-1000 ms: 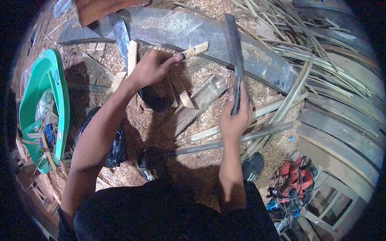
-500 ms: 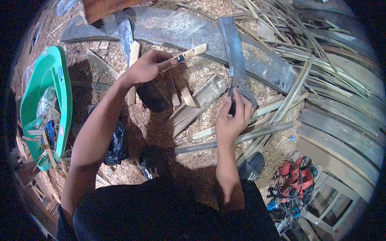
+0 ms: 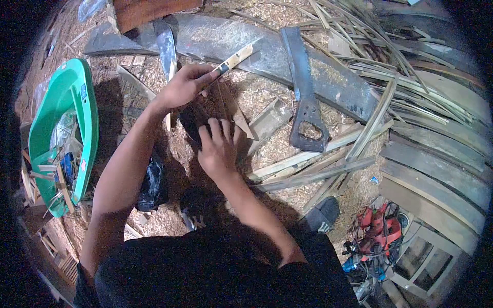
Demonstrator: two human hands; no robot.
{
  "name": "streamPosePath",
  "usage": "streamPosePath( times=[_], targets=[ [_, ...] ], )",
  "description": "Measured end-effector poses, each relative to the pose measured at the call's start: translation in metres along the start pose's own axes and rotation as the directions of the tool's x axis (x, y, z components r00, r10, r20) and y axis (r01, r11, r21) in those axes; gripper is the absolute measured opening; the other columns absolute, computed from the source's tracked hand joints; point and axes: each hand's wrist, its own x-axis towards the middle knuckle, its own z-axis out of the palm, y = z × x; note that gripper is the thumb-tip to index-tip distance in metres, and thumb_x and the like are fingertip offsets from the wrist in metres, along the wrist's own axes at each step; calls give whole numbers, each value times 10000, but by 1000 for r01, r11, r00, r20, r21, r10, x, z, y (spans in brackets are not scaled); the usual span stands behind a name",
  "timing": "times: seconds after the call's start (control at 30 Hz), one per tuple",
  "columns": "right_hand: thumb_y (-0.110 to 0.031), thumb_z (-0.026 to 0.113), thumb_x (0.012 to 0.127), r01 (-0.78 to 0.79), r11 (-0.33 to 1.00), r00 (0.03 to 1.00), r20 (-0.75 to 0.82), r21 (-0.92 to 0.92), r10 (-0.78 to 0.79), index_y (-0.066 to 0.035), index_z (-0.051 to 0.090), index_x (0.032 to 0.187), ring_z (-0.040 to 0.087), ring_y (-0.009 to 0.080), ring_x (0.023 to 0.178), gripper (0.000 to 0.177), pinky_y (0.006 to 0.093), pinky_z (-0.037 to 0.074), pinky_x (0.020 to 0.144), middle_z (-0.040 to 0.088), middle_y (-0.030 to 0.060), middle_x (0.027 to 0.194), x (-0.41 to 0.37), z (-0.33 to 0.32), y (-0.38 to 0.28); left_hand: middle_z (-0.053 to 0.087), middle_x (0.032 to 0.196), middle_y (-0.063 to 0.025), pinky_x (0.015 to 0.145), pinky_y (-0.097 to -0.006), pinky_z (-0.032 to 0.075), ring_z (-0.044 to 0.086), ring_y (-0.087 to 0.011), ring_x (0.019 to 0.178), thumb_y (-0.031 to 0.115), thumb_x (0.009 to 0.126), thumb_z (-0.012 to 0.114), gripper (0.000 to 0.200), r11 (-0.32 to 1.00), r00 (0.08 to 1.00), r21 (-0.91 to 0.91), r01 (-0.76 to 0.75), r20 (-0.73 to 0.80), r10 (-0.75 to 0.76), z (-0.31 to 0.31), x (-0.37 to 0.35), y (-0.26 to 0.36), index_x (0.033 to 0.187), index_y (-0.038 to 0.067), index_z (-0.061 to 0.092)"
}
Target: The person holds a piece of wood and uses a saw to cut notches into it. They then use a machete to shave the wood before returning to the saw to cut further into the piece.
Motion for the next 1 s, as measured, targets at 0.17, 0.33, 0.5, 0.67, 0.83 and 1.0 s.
streamPosePath(
  times=[0.17,0.33,0.5,0.67,0.83,1.0],
  targets=[
    [-106,703,764,-34,994,981,184,-108,54,-21,609,931,559,388,1101,209,533,449,908,555,166,1074,6,2,5,579,688,11,551,-266,451,546,-74,609,283,1064,592,308,996,1000,-82,-23,-11,22,-5,0,5,1139,12,718],
    [-235,768,810,-60,993,988,151,103,44,-13,616,1129,675,403,830,417,526,554,716,584,205,1030,11,-44,5,577,674,22,527,-249,428,525,-58,584,271,1072,580,291,991,997,-133,22,-72,-32,-18,-8,32,1116,32,741],
    [-258,736,894,-130,975,978,186,179,96,-5,674,993,684,362,734,279,440,544,649,666,163,891,-21,-78,22,573,659,17,505,-249,401,496,-66,548,314,1069,579,333,985,988,-161,-67,-146,43,-30,-7,44,1058,42,772],
    [-232,678,954,-125,905,991,99,406,92,5,672,876,631,233,613,250,358,504,596,647,89,811,-27,-106,55,534,636,17,481,-264,361,464,-77,523,327,1072,565,352,969,979,-226,-99,-195,54,-36,-6,50,1058,32,757],
    [-231,622,1023,-365,357,870,178,860,460,34,652,1017,566,130,641,267,291,460,605,578,38,757,-37,-108,60,494,588,26,446,-254,316,423,-72,451,337,1071,570,332,976,972,-204,-76,-234,27,-40,-5,46,973,40,681],
    [-242,625,1032,-357,227,880,244,906,408,10,479,1398,596,158,661,468,331,525,664,592,58,774,-33,-121,61,547,607,-19,554,-326,418,503,-113,562,414,1049,593,430,990,979,124,64,-199,-38,-28,-3,24,939,22,733]
  ],
)
